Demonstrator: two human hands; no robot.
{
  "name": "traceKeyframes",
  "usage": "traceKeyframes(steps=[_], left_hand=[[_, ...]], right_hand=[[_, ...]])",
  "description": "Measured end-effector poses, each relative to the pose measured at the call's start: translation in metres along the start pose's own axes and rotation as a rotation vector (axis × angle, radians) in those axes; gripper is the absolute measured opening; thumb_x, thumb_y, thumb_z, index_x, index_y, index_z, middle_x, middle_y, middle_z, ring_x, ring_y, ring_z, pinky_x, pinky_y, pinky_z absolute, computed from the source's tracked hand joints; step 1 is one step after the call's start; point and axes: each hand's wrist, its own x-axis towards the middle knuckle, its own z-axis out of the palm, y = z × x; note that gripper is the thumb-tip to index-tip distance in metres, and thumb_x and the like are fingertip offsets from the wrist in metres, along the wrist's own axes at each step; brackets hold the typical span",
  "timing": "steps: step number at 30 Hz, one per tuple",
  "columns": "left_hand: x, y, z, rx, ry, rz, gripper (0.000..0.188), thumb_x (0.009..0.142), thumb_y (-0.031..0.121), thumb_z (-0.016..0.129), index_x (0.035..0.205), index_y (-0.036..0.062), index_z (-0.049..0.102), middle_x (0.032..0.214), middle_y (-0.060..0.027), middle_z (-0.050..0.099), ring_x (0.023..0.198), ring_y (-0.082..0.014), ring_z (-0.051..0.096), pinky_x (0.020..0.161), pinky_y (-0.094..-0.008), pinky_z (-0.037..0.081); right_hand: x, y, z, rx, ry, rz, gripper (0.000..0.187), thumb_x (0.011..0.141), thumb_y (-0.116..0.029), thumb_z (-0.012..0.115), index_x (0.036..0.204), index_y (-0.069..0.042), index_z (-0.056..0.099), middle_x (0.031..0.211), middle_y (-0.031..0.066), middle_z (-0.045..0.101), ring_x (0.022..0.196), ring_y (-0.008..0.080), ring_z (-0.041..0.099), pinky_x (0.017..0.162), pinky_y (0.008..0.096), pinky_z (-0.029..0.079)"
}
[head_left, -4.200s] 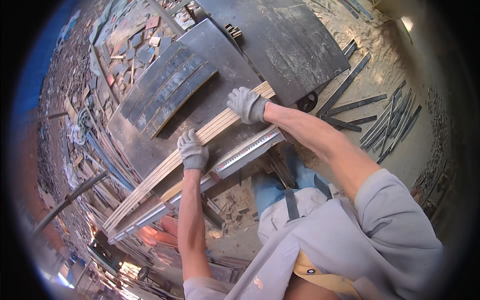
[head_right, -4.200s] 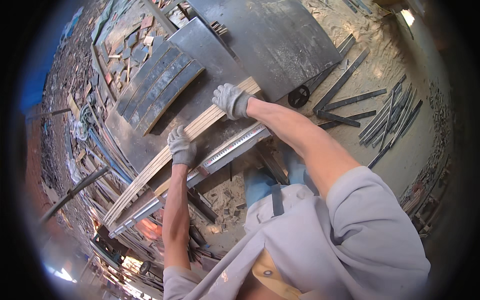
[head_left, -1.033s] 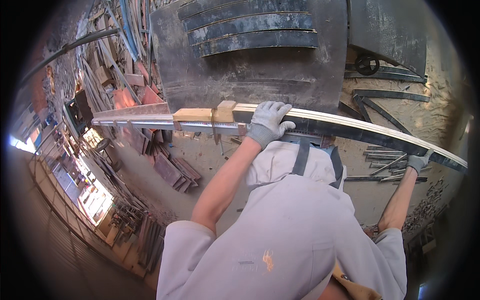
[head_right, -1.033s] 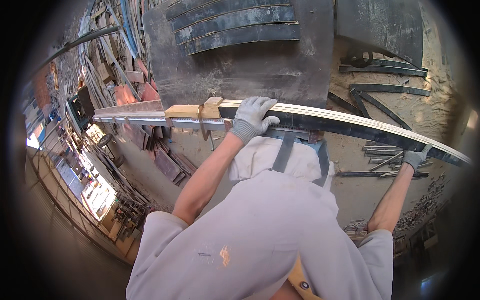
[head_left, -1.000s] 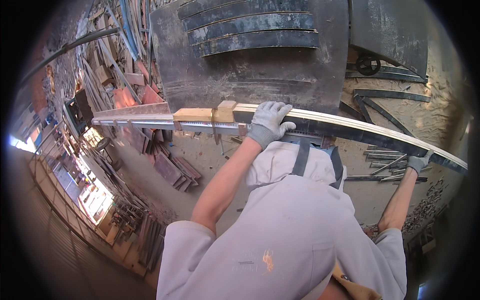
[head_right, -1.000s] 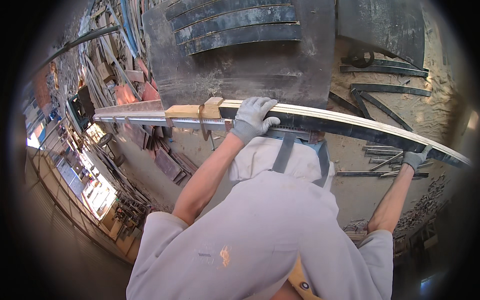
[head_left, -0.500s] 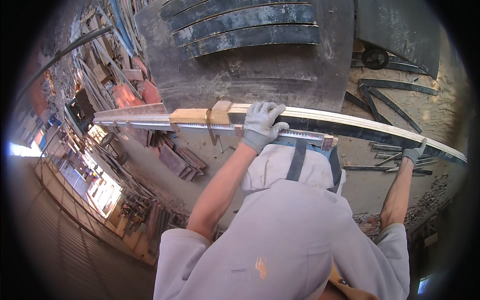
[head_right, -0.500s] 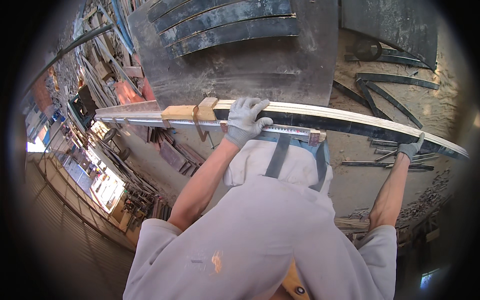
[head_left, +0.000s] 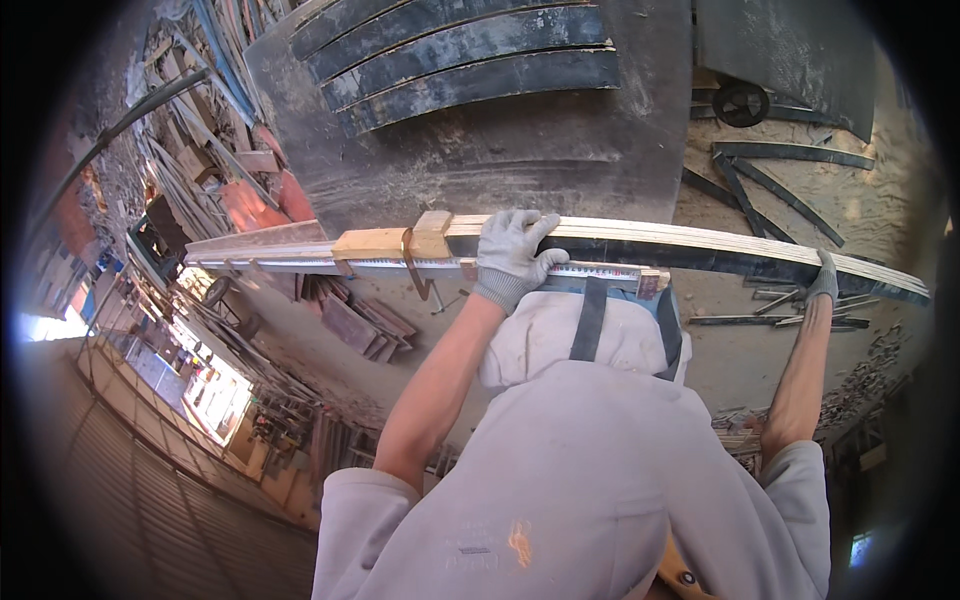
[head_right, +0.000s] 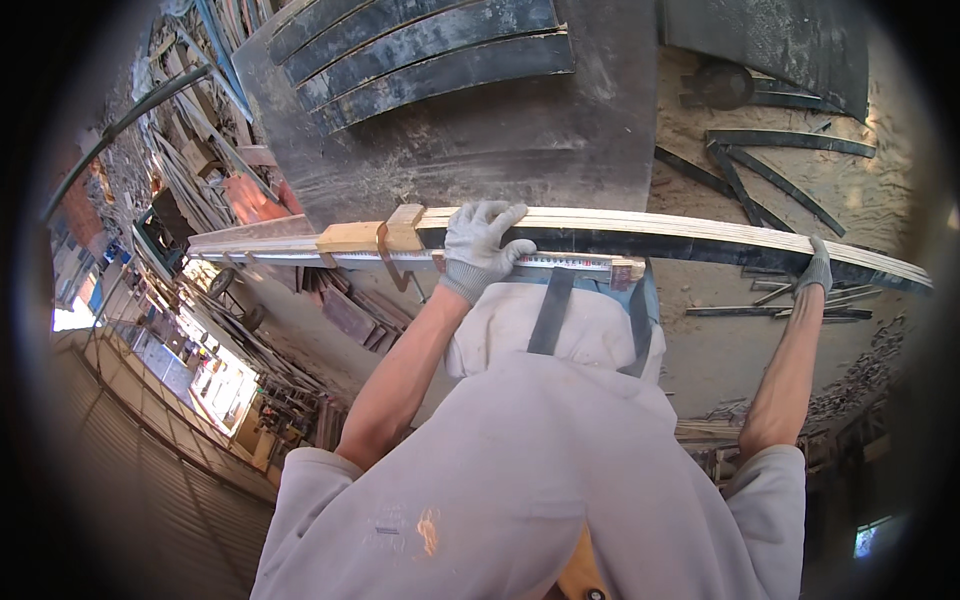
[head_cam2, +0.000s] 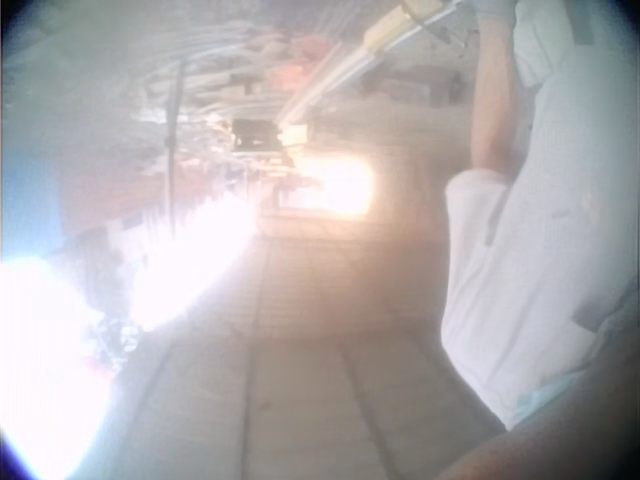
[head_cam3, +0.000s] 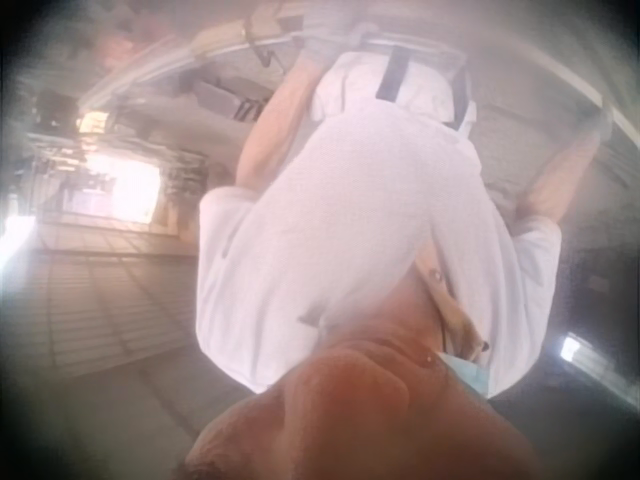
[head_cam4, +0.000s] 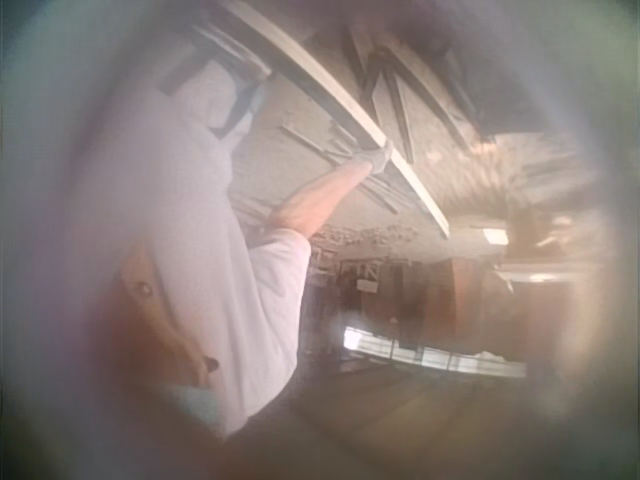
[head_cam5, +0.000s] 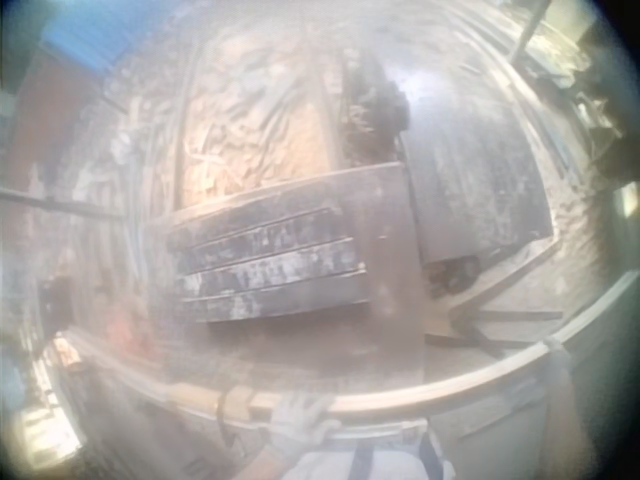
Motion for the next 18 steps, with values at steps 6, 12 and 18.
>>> traceKeyframes(steps=[6, 12, 18], left_hand=[[0.0, -0.01, -0.007, 0.001, -0.009, 0.014, 0.064, 0.085, 0.06, 0.078, 0.132, 0.0174, 0.074, 0.125, -0.0087, 0.071, 0.118, -0.0344, 0.063, 0.106, -0.0494, 0.048], [0.005, -0.011, -0.018, -0.014, -0.072, 0.011, 0.061, 0.082, 0.049, 0.084, 0.132, 0.0172, 0.074, 0.128, -0.0085, 0.07, 0.122, -0.0335, 0.061, 0.109, -0.0491, 0.047], [0.011, -0.01, -0.016, -0.032, -0.083, 0.004, 0.06, 0.08, 0.049, 0.085, 0.131, 0.0184, 0.075, 0.125, -0.0089, 0.07, 0.119, -0.0333, 0.062, 0.106, -0.0484, 0.048]], right_hand=[[-0.01, 0.005, 0.007, 0.031, 0.01, -0.006, 0.041, 0.093, -0.04, 0.076, 0.115, -0.006, 0.075, 0.107, 0.0149, 0.078, 0.087, 0.0306, 0.075, 0.082, 0.0473, 0.065], [-0.017, 0.015, -0.006, -0.032, -0.03, 0.022, 0.061, 0.089, -0.063, 0.073, 0.133, -0.022, 0.067, 0.137, 0.0128, 0.066, 0.12, 0.0344, 0.06, 0.095, 0.063, 0.047], [-0.017, 0.007, -0.003, 0.058, -0.021, 0.027, 0.064, 0.088, -0.059, 0.079, 0.136, -0.019, 0.065, 0.133, 0.0126, 0.067, 0.12, 0.0334, 0.062, 0.099, 0.061, 0.048]])
